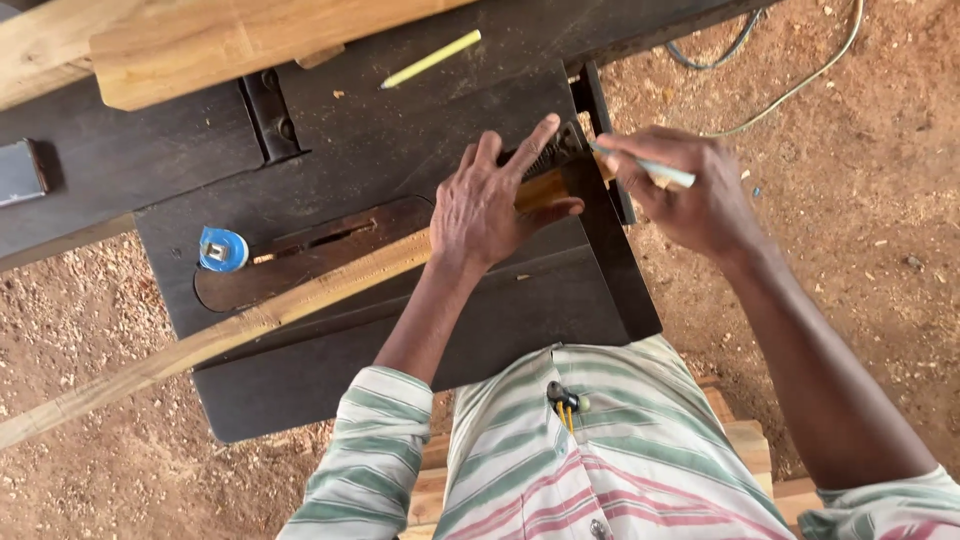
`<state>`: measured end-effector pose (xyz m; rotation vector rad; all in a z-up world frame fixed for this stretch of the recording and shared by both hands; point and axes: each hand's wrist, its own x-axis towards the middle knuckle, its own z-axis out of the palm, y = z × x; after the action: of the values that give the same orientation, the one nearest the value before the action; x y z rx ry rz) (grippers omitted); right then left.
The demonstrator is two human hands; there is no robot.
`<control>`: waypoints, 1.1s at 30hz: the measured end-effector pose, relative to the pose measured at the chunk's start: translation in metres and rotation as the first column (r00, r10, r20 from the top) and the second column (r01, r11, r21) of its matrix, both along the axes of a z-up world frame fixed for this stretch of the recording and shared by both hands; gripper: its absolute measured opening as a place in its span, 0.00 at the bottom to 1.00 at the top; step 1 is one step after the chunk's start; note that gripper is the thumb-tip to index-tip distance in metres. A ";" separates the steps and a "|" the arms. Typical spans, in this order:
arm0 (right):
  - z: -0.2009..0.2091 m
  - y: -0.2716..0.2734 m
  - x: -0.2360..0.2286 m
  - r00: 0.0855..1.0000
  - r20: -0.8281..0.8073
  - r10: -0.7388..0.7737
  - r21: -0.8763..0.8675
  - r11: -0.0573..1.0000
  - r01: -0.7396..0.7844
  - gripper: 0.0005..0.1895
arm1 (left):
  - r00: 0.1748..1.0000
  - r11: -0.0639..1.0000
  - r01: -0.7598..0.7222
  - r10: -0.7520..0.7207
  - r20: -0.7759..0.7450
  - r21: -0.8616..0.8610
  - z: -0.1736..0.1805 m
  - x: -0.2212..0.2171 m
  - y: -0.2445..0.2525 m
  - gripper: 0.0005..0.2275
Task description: Measuring and marking wood planks using a tape measure and a speed square on a workshop table.
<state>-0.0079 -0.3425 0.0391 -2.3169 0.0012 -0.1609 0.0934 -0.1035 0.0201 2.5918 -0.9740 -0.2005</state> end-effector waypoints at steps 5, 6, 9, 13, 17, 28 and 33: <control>0.002 -0.002 -0.018 0.995 0.051 0.090 -0.149 0.985 -0.081 0.11 | 1.000 1.000 0.005 -0.005 0.022 0.001 0.005 0.002 0.001 0.47; 0.016 0.002 -0.025 0.993 0.054 0.104 -0.154 0.984 -0.095 0.11 | 1.000 1.000 -0.010 0.010 0.026 -0.004 0.008 0.002 0.000 0.47; 0.051 0.023 -0.034 0.989 -0.149 0.020 -0.072 0.997 -0.031 0.12 | 0.993 0.996 -0.089 0.089 -0.077 0.006 0.014 0.002 0.003 0.46; 0.050 0.063 -0.037 0.997 0.078 0.019 -0.084 0.996 -0.012 0.27 | 0.977 0.896 -0.212 0.182 -0.112 -0.389 0.021 -0.008 0.013 0.46; 0.026 0.068 -0.013 0.975 -0.120 -0.188 0.041 0.980 0.194 0.26 | 0.959 0.745 -0.247 0.097 -0.266 -0.620 0.061 -0.015 0.050 0.50; -0.007 0.160 0.226 0.789 0.117 0.603 -0.348 0.769 -0.536 0.35 | 0.985 0.971 -0.154 0.166 -0.052 0.185 -0.034 -0.049 0.228 0.33; -0.013 0.227 0.225 0.804 -0.086 0.589 -0.372 0.729 -0.574 0.37 | 0.932 0.966 -0.206 0.146 0.332 0.154 -0.028 -0.090 0.220 0.41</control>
<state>0.2169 -0.1152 0.0263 -2.5731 -0.8485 0.1331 0.0034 0.1168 -0.0074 2.9291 -0.8491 0.1913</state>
